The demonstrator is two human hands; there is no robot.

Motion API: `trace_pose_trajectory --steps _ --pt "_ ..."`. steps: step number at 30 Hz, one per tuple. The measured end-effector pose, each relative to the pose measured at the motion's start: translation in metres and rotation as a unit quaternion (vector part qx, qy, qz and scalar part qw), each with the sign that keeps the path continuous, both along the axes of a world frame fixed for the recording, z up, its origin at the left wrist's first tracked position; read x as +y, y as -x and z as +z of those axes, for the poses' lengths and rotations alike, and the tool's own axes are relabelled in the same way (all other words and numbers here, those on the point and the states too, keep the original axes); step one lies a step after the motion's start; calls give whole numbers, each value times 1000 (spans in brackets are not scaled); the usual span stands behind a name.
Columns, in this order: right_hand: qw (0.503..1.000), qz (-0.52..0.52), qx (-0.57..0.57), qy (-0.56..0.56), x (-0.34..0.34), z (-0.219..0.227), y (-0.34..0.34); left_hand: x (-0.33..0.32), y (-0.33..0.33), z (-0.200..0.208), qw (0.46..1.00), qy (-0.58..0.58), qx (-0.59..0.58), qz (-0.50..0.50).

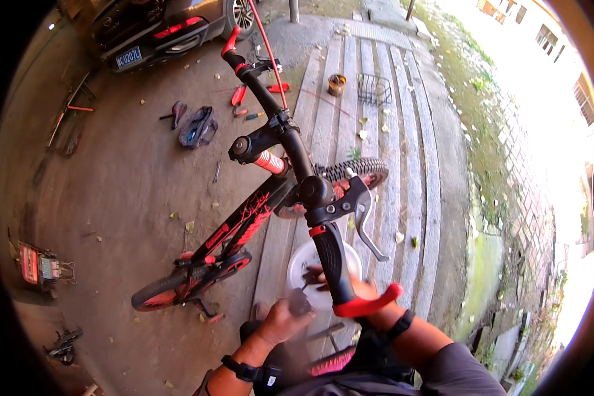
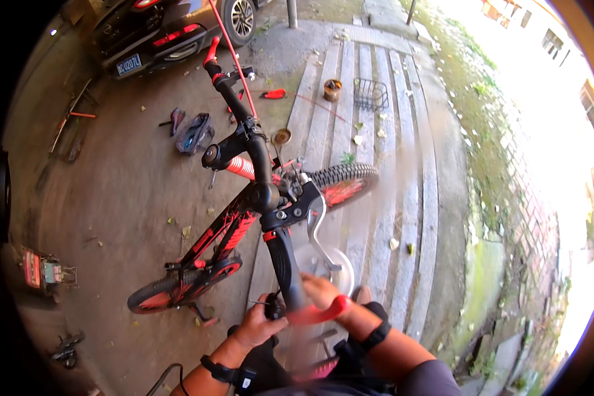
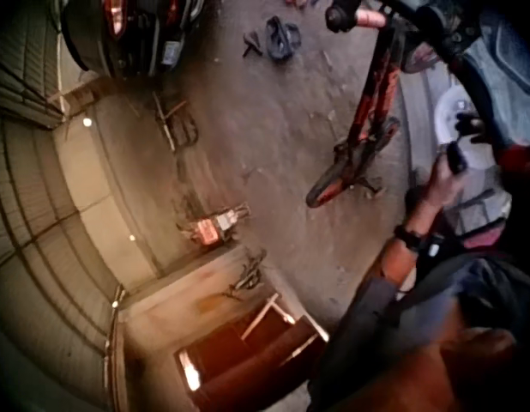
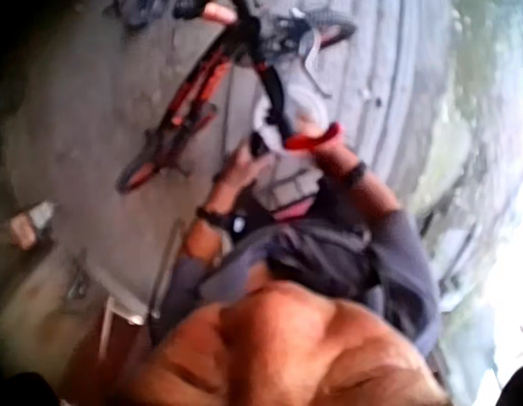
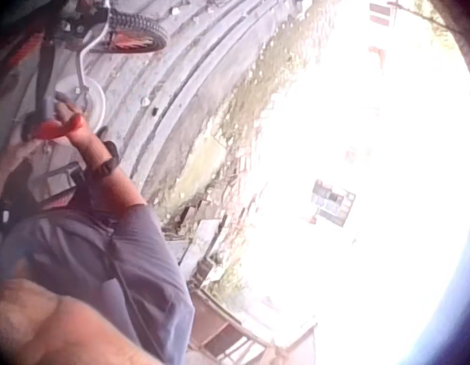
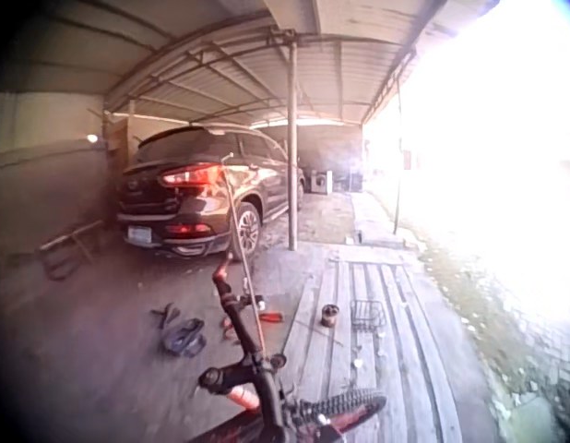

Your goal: The person is repairing a bicycle's handlebar controls. They remove a black gear shifter from the handlebar, thread a cable through it, and then reattach the shifter to the handlebar. The person uses a screwdriver to tighten the screws and secure the shifter in place.

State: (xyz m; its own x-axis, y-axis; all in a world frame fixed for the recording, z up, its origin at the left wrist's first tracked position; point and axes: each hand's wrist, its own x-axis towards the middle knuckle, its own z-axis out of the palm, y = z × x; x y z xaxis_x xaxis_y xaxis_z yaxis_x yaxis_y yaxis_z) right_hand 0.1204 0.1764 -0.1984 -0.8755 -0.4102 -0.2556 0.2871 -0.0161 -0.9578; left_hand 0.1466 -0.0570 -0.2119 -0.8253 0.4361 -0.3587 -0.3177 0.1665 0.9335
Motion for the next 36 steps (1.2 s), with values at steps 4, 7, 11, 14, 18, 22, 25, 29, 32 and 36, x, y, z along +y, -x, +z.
trace_pose_trajectory --steps 4,7,11,14,18,22,25,29,32,36 --pt "957 -182 -187 129 45 61 19 -25 -28 24 996 -34 -71 39" --pt "961 -181 -140 157 56 123 48 -41 -41 58 993 -1 -103 64" --pt "969 -160 -146 120 46 158 77 -39 -43 111 983 -11 -155 95" --pt "972 -118 -150 134 35 175 90 -35 -43 134 981 -7 -161 111" --pt "979 -119 -136 92 28 168 95 -25 -42 148 973 -40 -191 126" --pt "983 -122 -126 59 27 173 96 -19 -40 150 980 -26 -165 112" --pt "982 -127 -129 59 27 177 96 -16 -38 152 982 -19 -156 108" --pt "981 -128 -135 54 28 177 95 -13 -32 155 983 -21 -145 114" --pt "979 -127 -137 76 27 173 95 -11 -24 164 985 -5 -129 114" --pt "978 -124 -151 69 26 173 94 -13 -3 194 988 38 -87 123"
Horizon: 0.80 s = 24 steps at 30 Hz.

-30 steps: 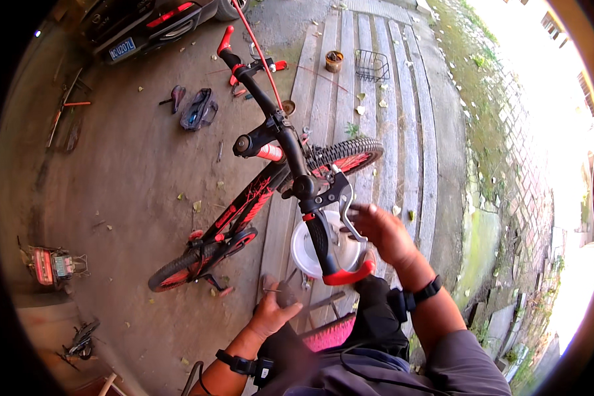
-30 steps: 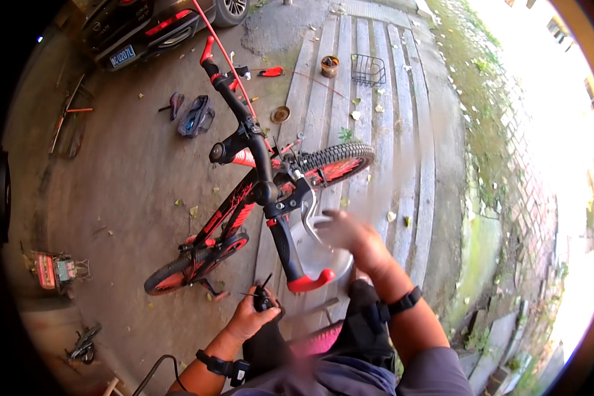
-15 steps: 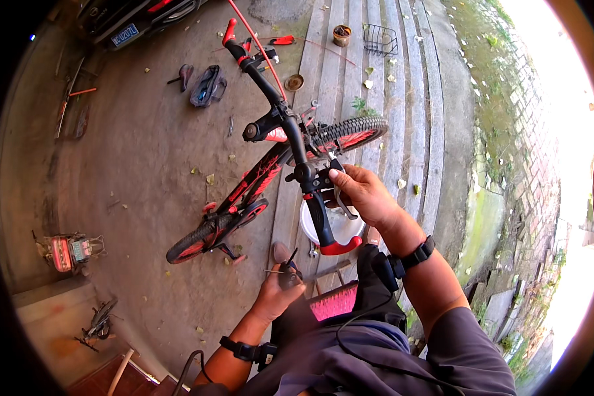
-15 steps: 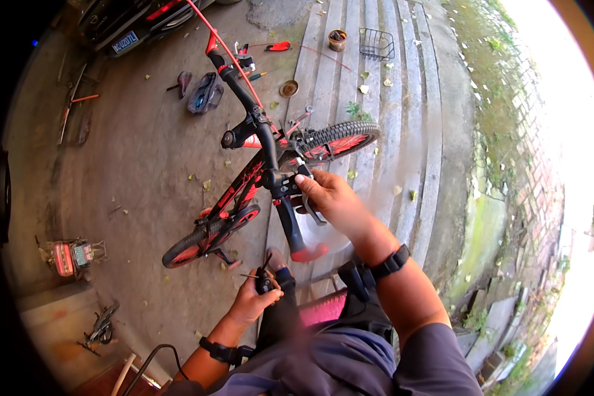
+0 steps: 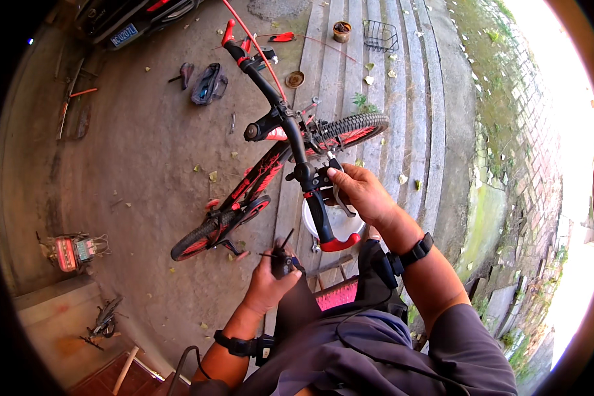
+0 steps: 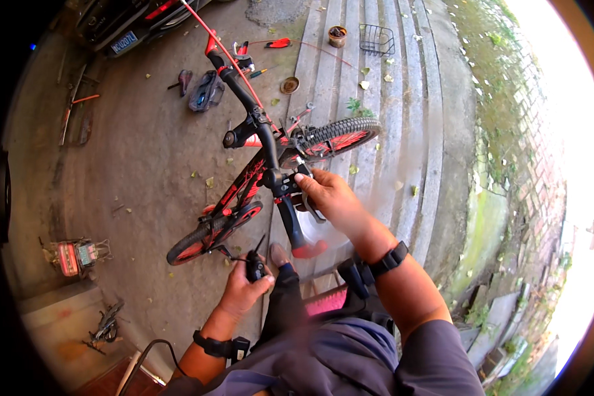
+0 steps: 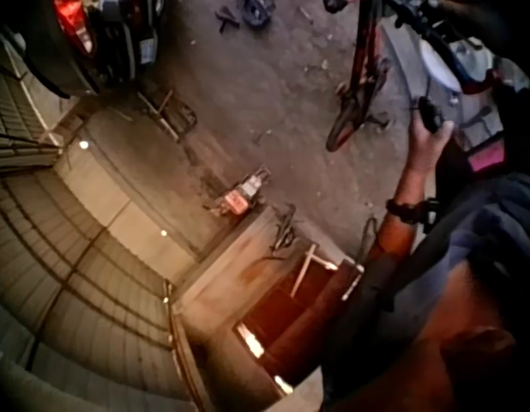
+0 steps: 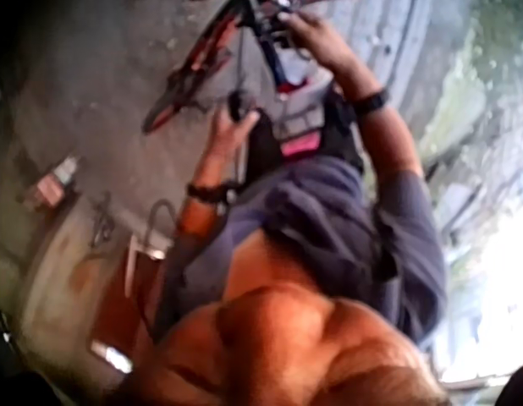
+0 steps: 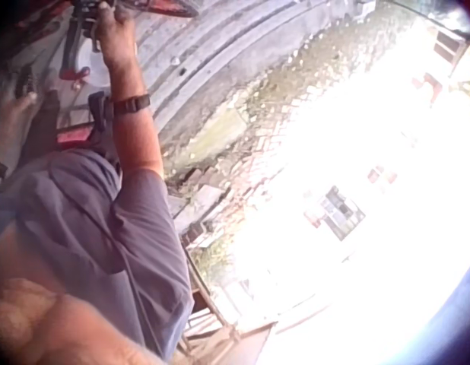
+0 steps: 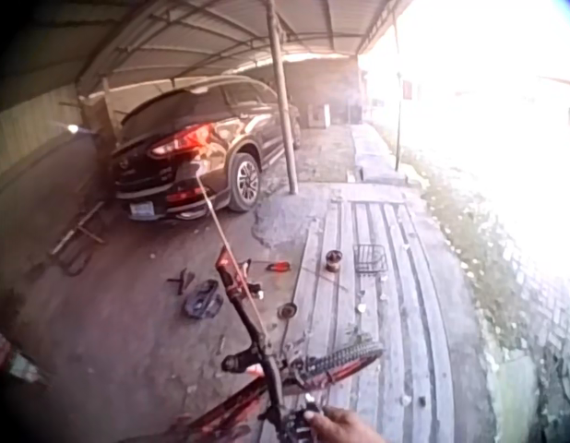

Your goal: The person is repairing a bicycle's handlebar controls. They remove a black gear shifter from the handlebar, thread a cable through it, and then reattach the shifter to the handlebar. The person uses a screwdriver to tighten the screws and secure the shifter in place.

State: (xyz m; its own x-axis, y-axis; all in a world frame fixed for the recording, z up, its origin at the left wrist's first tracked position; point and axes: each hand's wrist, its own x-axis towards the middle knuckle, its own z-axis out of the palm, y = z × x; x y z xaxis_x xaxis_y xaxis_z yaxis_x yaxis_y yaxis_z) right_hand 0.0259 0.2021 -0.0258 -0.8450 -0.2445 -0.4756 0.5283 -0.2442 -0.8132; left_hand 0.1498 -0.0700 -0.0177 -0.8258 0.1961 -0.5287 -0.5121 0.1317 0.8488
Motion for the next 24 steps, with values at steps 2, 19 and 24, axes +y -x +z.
trace_pose_trajectory --steps 2,19,24 --pt "1000 1 -8 -4 -2 -1 -1 3 16 24 999 26 31 -17" --pt "999 -11 -21 29 -3 -21 -10 33 93 98 935 233 207 -166" --pt "999 -19 -15 27 0 -10 -11 43 112 103 890 310 275 -193"
